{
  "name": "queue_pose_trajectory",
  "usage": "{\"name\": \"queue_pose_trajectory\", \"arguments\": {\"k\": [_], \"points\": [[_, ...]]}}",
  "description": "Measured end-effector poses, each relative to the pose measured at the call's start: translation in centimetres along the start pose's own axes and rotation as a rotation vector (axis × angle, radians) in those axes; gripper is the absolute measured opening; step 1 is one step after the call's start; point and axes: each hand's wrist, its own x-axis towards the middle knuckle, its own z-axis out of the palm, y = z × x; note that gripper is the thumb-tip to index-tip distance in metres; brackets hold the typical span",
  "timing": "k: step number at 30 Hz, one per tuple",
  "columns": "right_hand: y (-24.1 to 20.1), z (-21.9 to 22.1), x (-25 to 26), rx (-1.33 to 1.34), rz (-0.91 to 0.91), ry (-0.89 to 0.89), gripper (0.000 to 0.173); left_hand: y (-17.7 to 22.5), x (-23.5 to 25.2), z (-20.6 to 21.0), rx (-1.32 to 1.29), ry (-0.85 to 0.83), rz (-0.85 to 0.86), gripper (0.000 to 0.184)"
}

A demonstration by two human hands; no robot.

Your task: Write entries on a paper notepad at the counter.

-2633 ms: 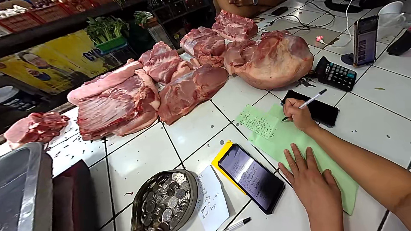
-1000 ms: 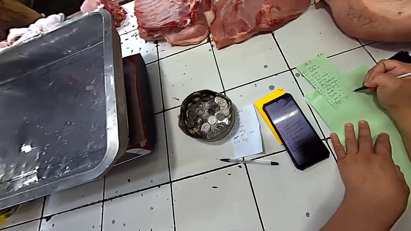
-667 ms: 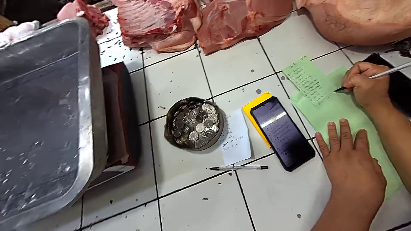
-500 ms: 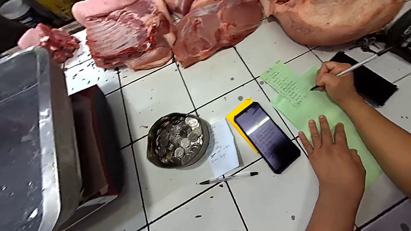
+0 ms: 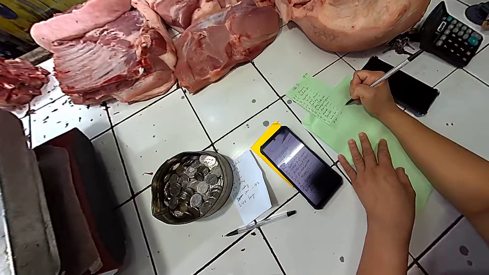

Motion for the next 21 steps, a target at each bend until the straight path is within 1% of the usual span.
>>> {"name": "queue_pose_trajectory", "arguments": {"k": [21], "points": [[-0.15,-0.01,0.00,-0.008,0.013,0.006,0.027,0.15,0.06,-0.27,0.023,-0.035,-0.022,0.055]]}}
